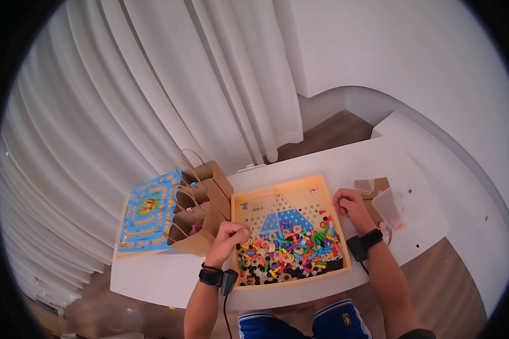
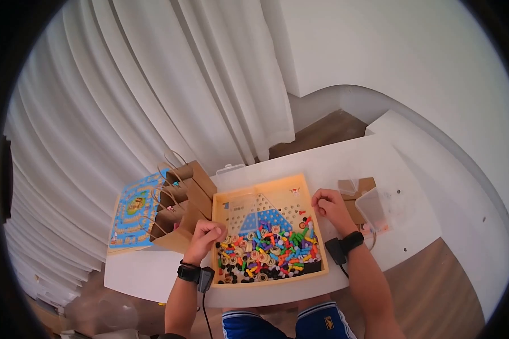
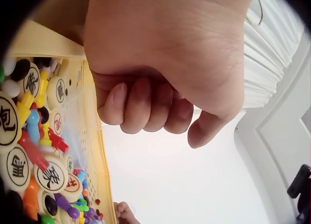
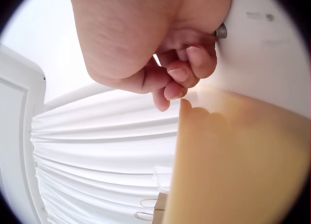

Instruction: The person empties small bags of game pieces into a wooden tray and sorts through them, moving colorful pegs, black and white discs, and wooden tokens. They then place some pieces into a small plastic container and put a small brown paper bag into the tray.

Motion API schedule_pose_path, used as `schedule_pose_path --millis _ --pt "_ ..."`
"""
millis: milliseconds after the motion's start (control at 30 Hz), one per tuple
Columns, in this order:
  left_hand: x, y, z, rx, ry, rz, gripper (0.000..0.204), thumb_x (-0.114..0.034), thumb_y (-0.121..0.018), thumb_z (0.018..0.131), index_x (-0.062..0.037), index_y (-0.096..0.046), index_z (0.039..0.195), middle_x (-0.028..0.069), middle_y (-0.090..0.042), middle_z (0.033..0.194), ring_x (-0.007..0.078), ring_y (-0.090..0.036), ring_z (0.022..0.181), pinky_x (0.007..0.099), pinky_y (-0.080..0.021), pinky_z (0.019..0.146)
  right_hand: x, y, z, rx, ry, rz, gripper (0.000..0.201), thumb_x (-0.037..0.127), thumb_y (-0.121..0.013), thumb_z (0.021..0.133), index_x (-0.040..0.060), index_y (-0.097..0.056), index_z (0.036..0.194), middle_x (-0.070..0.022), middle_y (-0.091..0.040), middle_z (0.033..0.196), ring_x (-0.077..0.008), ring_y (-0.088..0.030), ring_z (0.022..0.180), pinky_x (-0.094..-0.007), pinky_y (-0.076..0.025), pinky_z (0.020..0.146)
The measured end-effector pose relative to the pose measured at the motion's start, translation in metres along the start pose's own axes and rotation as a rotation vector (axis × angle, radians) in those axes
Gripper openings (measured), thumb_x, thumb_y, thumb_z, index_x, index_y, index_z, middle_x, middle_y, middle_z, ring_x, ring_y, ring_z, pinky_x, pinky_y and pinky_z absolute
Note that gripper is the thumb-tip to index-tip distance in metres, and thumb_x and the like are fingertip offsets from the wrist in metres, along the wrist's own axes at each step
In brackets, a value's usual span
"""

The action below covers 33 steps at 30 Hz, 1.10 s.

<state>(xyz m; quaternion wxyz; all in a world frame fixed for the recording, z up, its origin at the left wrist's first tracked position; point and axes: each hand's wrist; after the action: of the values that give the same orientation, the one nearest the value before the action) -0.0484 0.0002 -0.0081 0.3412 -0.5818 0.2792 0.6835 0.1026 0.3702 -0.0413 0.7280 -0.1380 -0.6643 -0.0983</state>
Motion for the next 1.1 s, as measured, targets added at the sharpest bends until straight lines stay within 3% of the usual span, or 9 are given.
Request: schedule_pose_path --millis 367,500,567,600,667,800,833,900,1100 --pt "0.018 0.025 -0.018 0.193 -0.072 -0.363 0.042 -0.018 -0.068 0.092 -0.0039 -0.037 0.067 -0.0001 -0.032 0.065 0.0153 -0.030 0.062 0.0333 -0.025 0.061 0.002 -0.003 0.001 -0.060 -0.130 0.026 0.013 0.003 -0.051 0.090 0.0041 -0.064 0.087 0.0024 -0.055 0.070 -0.0044 -0.044 0.060 -0.0208 -0.032 0.054" --pt "0.023 0.022 -0.017 0.174 -0.038 -0.465 0.047 -0.026 -0.069 0.089 -0.0049 -0.036 0.064 0.0006 -0.030 0.062 0.0169 -0.029 0.060 0.0350 -0.024 0.060 0.025 -0.008 -0.006 -0.048 -0.176 -0.313 0.014 0.004 -0.049 0.088 0.0051 -0.063 0.087 0.0002 -0.062 0.079 -0.0066 -0.052 0.069 -0.0217 -0.037 0.060" --pt "0.020 0.026 -0.013 0.256 -0.030 -0.514 0.046 -0.030 -0.068 0.090 -0.0052 -0.037 0.065 0.0003 -0.033 0.064 0.0152 -0.031 0.063 0.0335 -0.025 0.061 0.038 -0.021 -0.006 -0.040 0.043 -0.504 0.016 -0.005 -0.053 0.087 0.0016 -0.066 0.094 -0.0018 -0.065 0.087 -0.0098 -0.061 0.081 -0.0244 -0.047 0.071" --pt "0.018 0.029 -0.012 0.341 -0.031 -0.524 0.046 -0.034 -0.067 0.090 -0.0054 -0.039 0.066 0.0001 -0.035 0.066 0.0136 -0.032 0.065 0.0320 -0.025 0.062 0.049 -0.035 -0.007 -0.034 0.025 -0.522 0.016 -0.005 -0.053 0.087 0.0016 -0.066 0.094 -0.0018 -0.065 0.087 -0.0098 -0.061 0.081 -0.0244 -0.047 0.071" --pt "0.016 0.030 -0.012 0.359 -0.028 -0.568 0.047 -0.035 -0.067 0.090 -0.0061 -0.039 0.066 -0.0002 -0.035 0.066 0.0142 -0.031 0.065 0.0321 -0.025 0.063 0.074 -0.076 -0.010 0.237 0.157 -0.811 0.021 -0.008 -0.059 0.083 0.0025 -0.068 0.099 -0.0052 -0.067 0.096 -0.0173 -0.065 0.093 -0.0308 -0.051 0.084" --pt "0.015 0.030 -0.013 0.463 -0.028 -0.631 0.049 -0.038 -0.068 0.091 -0.0056 -0.040 0.066 0.0003 -0.036 0.066 0.0152 -0.033 0.064 0.0316 -0.025 0.063 0.073 -0.154 -0.001 0.571 0.536 -1.028 0.019 0.001 -0.072 0.084 0.0068 -0.071 0.102 -0.0092 -0.068 0.107 -0.0295 -0.062 0.104 -0.0414 -0.050 0.098" --pt "0.015 0.030 -0.013 0.485 -0.027 -0.655 0.050 -0.038 -0.069 0.091 -0.0056 -0.041 0.065 0.0006 -0.037 0.065 0.0154 -0.034 0.064 0.0316 -0.026 0.063 0.068 -0.167 0.004 0.568 0.535 -1.028 0.019 0.001 -0.072 0.084 0.0068 -0.071 0.102 -0.0092 -0.068 0.107 -0.0295 -0.062 0.104 -0.0414 -0.050 0.098" --pt "0.013 0.033 -0.016 0.509 -0.027 -0.674 0.050 -0.037 -0.070 0.091 -0.0056 -0.042 0.064 0.0010 -0.037 0.065 0.0155 -0.035 0.064 0.0317 -0.026 0.062 0.059 -0.190 0.016 0.731 0.722 -1.173 0.019 0.007 -0.074 0.084 0.0085 -0.072 0.102 -0.0056 -0.065 0.107 -0.0249 -0.060 0.109 -0.0395 -0.049 0.100" --pt "0.013 0.061 -0.035 0.627 0.066 -0.576 0.058 -0.046 -0.072 0.093 -0.0069 -0.043 0.061 -0.0002 -0.037 0.062 0.0155 -0.034 0.061 0.0318 -0.025 0.060 0.045 -0.213 0.031 0.732 0.768 -1.329 0.011 0.011 -0.073 0.078 0.0084 -0.074 0.089 -0.0028 -0.060 0.100 -0.0211 -0.057 0.109 -0.0354 -0.048 0.098"
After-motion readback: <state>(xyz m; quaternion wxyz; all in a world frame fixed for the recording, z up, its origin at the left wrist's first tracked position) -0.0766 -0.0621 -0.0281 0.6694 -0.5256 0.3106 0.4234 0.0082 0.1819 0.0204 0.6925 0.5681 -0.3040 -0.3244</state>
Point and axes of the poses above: each hand's wrist, its own z-axis towards the middle knuckle, its own y-axis out of the back of the hand, x = y × z
